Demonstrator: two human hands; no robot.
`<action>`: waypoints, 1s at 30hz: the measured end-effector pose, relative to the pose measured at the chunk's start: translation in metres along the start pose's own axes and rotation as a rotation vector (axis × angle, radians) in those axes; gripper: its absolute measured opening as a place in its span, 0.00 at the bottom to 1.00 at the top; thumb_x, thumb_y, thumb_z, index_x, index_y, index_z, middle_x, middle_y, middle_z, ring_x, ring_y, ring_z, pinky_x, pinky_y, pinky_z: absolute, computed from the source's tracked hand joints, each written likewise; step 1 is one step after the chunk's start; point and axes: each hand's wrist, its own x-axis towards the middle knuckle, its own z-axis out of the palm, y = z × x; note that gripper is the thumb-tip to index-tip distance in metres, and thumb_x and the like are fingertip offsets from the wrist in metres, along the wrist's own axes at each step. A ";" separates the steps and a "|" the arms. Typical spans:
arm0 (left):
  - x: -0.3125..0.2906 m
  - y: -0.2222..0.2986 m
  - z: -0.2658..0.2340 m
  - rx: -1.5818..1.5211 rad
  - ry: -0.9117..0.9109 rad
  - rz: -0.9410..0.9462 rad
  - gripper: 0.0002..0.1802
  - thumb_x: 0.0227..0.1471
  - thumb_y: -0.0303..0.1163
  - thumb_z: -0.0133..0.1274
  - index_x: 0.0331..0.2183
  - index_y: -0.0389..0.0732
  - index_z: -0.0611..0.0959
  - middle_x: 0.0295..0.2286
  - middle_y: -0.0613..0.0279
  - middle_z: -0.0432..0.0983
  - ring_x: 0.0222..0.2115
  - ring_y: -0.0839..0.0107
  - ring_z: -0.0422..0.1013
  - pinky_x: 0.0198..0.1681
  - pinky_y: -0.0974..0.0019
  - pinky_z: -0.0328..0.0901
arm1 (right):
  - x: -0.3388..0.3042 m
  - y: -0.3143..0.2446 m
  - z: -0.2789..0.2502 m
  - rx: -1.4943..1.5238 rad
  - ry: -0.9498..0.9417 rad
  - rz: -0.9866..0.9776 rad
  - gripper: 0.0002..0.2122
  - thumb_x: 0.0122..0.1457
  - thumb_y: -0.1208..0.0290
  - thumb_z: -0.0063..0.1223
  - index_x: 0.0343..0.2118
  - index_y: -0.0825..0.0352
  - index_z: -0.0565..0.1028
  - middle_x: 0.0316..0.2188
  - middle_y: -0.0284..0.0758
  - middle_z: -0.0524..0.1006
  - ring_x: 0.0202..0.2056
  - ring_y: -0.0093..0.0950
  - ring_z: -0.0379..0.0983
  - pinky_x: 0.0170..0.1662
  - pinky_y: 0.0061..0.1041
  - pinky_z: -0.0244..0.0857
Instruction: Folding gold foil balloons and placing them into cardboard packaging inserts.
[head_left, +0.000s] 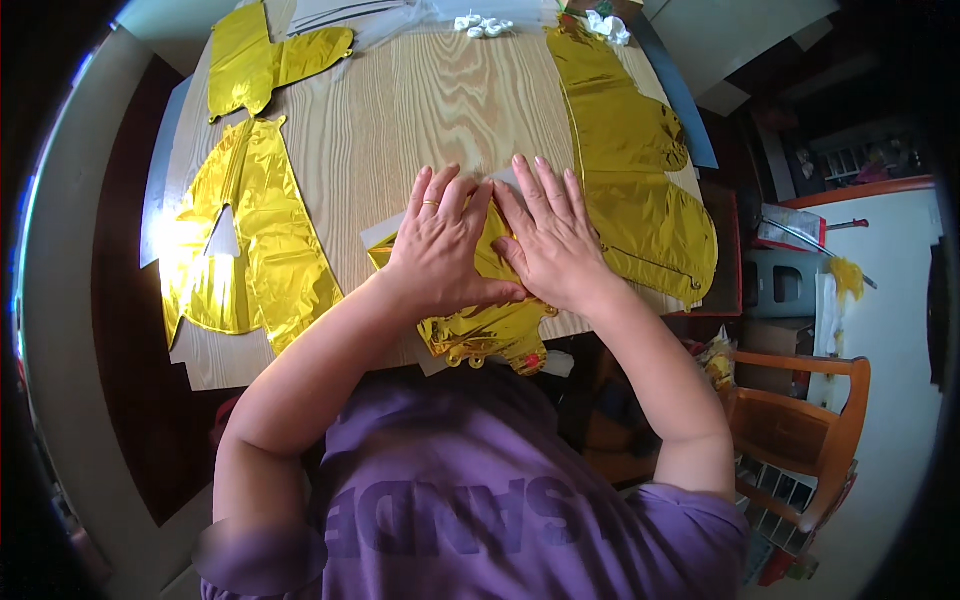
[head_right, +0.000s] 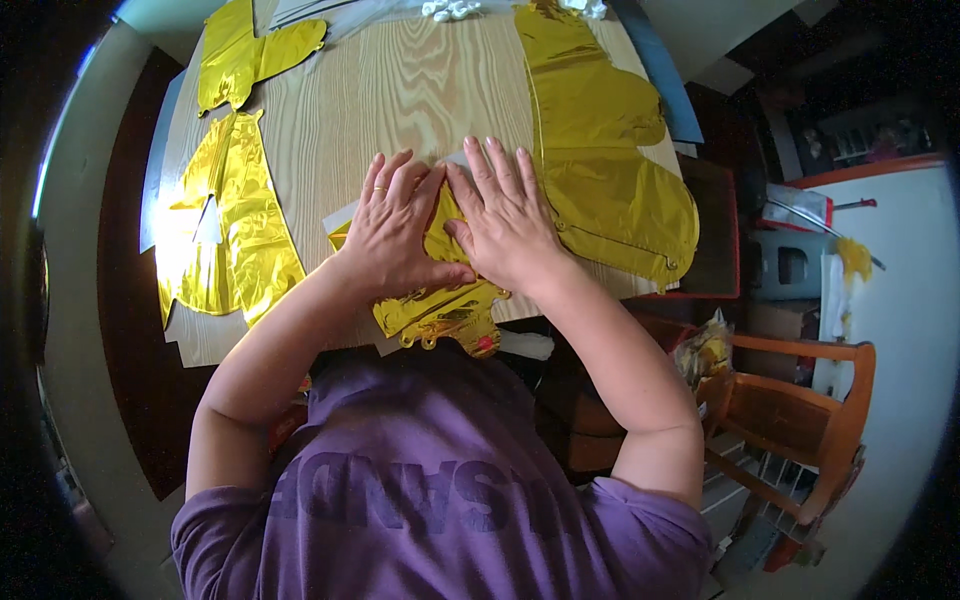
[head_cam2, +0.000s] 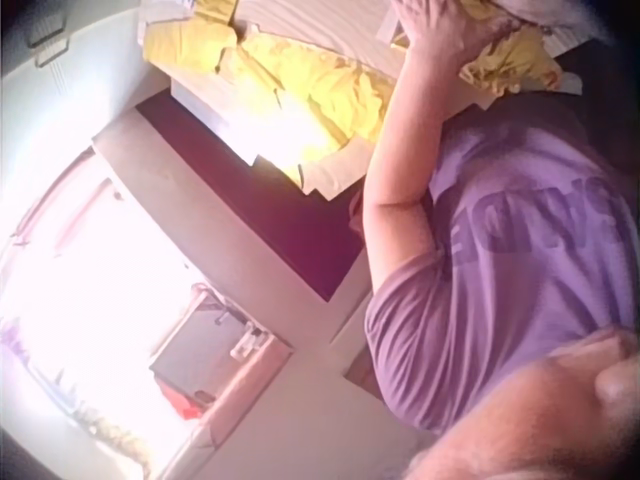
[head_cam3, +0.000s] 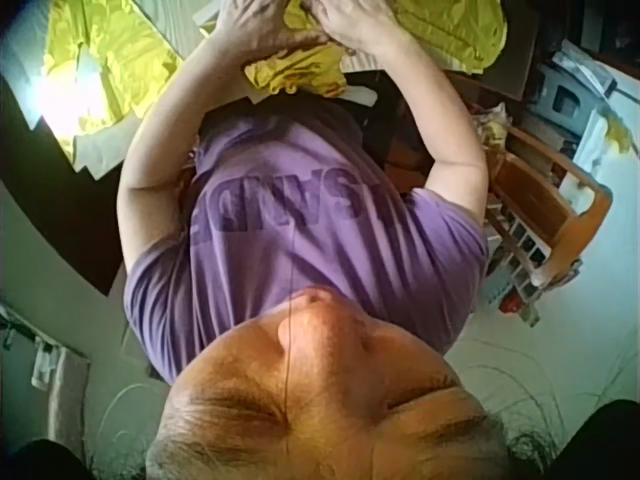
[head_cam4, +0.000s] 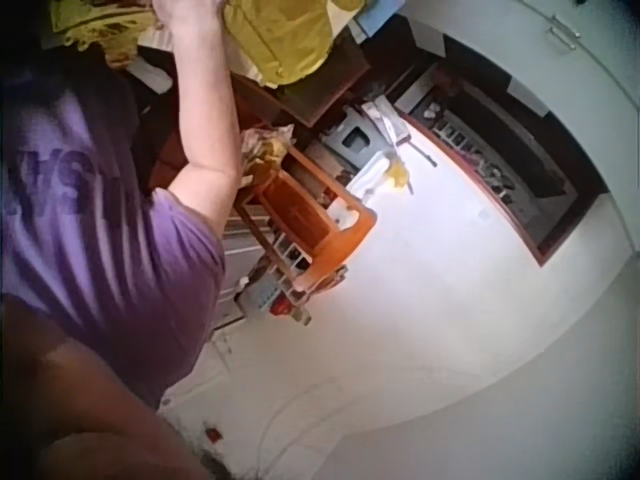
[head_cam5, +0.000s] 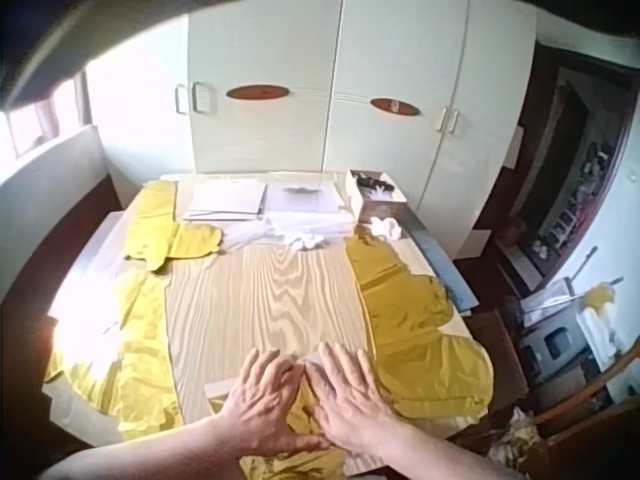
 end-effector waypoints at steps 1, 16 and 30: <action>0.000 0.000 0.000 0.009 0.001 0.001 0.68 0.34 0.78 0.55 0.60 0.28 0.66 0.57 0.45 0.60 0.66 0.48 0.47 0.70 0.43 0.35 | 0.000 0.000 0.001 0.007 -0.005 0.004 0.30 0.68 0.52 0.40 0.69 0.61 0.57 0.72 0.49 0.45 0.72 0.46 0.37 0.72 0.50 0.26; -0.010 0.019 0.006 -0.089 0.074 0.045 0.62 0.44 0.69 0.57 0.66 0.34 0.57 0.65 0.41 0.54 0.67 0.46 0.50 0.69 0.42 0.41 | 0.001 -0.001 0.001 -0.042 -0.008 0.012 0.29 0.68 0.51 0.39 0.68 0.59 0.59 0.70 0.50 0.50 0.71 0.48 0.42 0.71 0.52 0.31; -0.063 0.002 -0.021 0.060 -0.072 -0.116 0.66 0.45 0.76 0.50 0.66 0.30 0.55 0.67 0.44 0.50 0.69 0.51 0.44 0.70 0.43 0.33 | 0.001 0.000 0.001 0.030 0.022 -0.003 0.30 0.65 0.56 0.44 0.69 0.58 0.56 0.70 0.52 0.50 0.70 0.51 0.43 0.71 0.54 0.30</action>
